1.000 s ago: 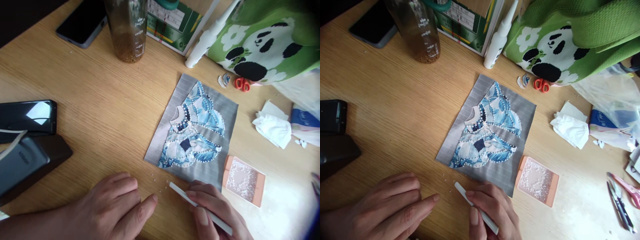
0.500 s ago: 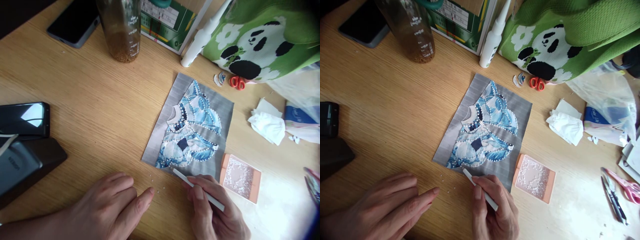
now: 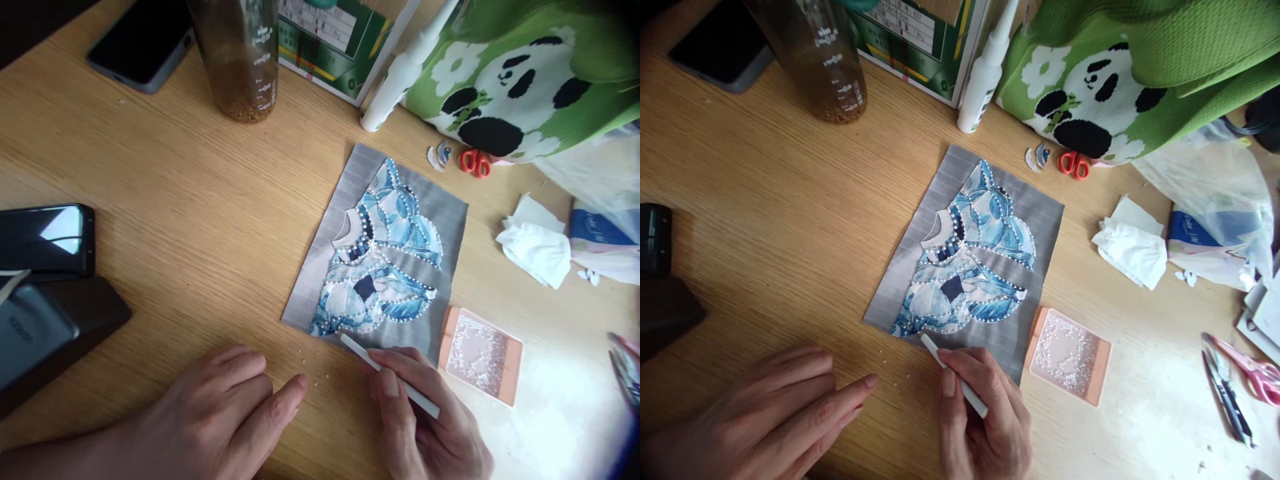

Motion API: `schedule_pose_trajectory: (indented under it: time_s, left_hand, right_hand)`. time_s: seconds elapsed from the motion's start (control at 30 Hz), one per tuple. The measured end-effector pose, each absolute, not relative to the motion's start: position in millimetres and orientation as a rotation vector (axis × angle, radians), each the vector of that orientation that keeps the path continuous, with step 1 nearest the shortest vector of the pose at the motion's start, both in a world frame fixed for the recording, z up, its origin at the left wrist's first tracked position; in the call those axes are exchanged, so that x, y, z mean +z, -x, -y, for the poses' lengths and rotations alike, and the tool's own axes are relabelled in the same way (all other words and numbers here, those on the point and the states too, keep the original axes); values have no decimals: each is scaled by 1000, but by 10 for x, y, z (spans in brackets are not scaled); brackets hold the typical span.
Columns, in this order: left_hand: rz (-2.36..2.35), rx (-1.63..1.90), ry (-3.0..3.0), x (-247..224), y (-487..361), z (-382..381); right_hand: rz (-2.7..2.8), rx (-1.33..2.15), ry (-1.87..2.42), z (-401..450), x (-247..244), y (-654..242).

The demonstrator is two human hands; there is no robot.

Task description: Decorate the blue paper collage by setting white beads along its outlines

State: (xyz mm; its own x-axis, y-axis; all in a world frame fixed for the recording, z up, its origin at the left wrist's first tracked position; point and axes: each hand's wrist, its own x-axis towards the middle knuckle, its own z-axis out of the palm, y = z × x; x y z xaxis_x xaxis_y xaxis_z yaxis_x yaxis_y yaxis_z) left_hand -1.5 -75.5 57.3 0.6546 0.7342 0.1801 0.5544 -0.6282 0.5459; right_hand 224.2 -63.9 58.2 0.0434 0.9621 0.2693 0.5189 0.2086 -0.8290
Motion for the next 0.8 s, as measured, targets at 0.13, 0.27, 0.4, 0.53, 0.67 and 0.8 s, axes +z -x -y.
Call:
schedule_pose_trajectory:
  time_s: [0.13,0.27,0.4,0.53,0.67,0.8]
  left_hand:
    - [-1013,531,-2422,599,14,749]
    - [-1000,537,-2408,615,6,724]
    - [-1005,515,-2406,616,6,710]
    - [-1009,535,-2399,630,4,704]
    - [-1001,532,-2408,640,6,701]
    - [-995,533,-2401,628,20,711]
  right_hand:
    - [1611,646,1422,626,587,-2233]
    - [1617,639,1414,644,575,-2258]
    - [1625,635,1399,668,570,-2286]
    - [1648,656,1400,649,585,-2270]
    - [1639,645,1408,622,588,-2252]
    - [1653,661,1384,637,570,-2276]
